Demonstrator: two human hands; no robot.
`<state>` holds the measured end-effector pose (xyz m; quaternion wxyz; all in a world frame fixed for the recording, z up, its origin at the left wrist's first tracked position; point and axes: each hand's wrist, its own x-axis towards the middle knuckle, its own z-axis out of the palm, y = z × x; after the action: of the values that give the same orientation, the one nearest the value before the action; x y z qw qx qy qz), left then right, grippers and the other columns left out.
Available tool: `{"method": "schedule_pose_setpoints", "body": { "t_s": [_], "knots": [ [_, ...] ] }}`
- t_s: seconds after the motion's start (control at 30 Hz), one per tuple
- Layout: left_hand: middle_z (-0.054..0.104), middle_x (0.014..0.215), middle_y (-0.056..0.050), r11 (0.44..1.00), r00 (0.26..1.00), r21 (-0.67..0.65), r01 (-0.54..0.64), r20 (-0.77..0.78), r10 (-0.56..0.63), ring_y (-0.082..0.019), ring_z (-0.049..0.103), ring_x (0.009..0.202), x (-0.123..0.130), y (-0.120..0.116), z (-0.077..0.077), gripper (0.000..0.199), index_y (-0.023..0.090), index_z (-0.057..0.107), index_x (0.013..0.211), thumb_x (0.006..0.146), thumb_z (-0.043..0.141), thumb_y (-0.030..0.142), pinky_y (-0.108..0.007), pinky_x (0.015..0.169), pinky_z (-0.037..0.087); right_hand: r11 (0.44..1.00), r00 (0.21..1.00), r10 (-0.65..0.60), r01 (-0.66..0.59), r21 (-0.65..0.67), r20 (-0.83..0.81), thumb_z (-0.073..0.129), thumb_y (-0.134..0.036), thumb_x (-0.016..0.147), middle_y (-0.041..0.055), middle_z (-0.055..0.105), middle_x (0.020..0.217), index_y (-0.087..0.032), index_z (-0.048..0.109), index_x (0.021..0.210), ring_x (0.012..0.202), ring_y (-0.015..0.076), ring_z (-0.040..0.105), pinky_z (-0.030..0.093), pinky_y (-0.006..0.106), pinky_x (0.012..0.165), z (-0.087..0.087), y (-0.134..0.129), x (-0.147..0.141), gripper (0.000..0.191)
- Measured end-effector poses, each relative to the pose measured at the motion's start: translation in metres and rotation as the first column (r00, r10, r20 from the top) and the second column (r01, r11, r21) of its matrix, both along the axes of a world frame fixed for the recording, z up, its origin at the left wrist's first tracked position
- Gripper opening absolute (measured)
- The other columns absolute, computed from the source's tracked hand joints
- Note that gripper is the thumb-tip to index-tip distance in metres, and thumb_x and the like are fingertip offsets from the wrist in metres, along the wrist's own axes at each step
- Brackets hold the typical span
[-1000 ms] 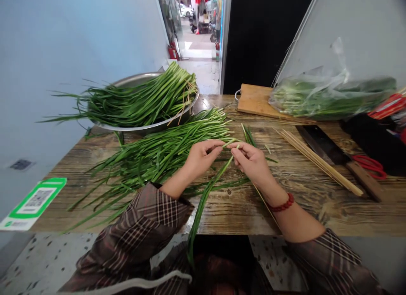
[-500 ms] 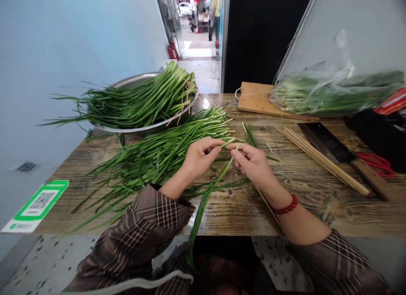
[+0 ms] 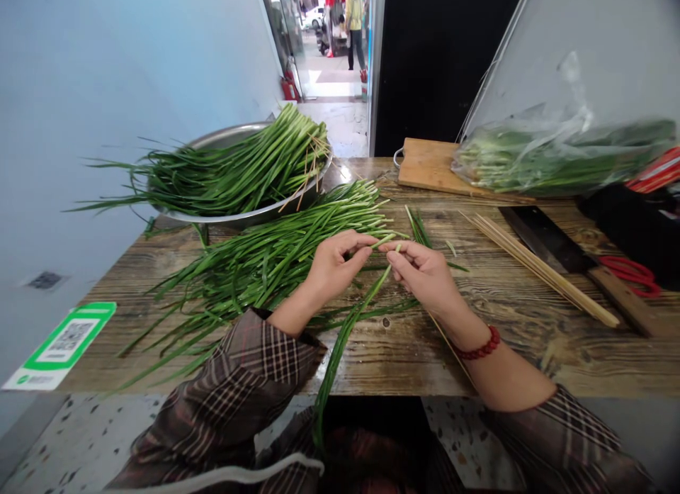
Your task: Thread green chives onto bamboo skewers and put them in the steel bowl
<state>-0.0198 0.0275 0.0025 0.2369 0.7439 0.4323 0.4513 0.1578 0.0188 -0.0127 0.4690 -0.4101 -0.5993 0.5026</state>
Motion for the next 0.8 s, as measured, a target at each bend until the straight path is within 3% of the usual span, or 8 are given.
{"method": "schedule_pose_setpoints", "body": {
  "t_s": [0.43,0.63,0.8],
  "knots": [
    [0.070,0.079,-0.003,0.992,0.998,0.123,0.013,-0.055,-0.006,-0.013,0.060,0.071,-0.0002,-0.0001,-0.0023,0.015,0.018,0.073,0.092,0.086,0.059,0.018,-0.026,0.068,0.047,0.999,0.999,0.012,-0.013,-0.030,-0.044,0.060,-0.043,0.083,-0.0070,0.049,0.053,-0.015,0.064,0.095,0.041,0.0051,0.036,0.026,0.020,0.040,-0.0021,0.0008,-0.0012,0.031],
    [0.068,0.080,-0.004,0.984,0.997,0.180,0.011,-0.073,0.002,-0.013,0.061,0.074,0.0006,-0.0019,-0.0059,0.016,0.017,0.072,0.093,0.087,0.057,0.016,-0.026,0.069,0.048,1.000,0.997,0.003,-0.005,-0.028,-0.072,0.062,-0.040,0.084,-0.0098,0.049,0.053,-0.021,0.049,0.126,0.041,0.0073,0.039,0.028,0.020,0.040,-0.0018,-0.0002,-0.0016,0.048],
    [0.065,0.078,-0.004,0.984,0.995,0.172,0.055,-0.096,-0.039,-0.012,0.060,0.072,0.0047,-0.0055,-0.0071,0.017,0.015,0.072,0.093,0.088,0.055,0.014,-0.025,0.067,0.047,0.999,0.997,-0.051,0.051,0.006,-0.051,0.060,-0.040,0.085,-0.0082,0.050,0.053,-0.020,0.055,0.106,0.044,0.0077,0.042,0.030,0.020,0.042,-0.0066,0.0004,-0.0028,0.029]
  ]
}}
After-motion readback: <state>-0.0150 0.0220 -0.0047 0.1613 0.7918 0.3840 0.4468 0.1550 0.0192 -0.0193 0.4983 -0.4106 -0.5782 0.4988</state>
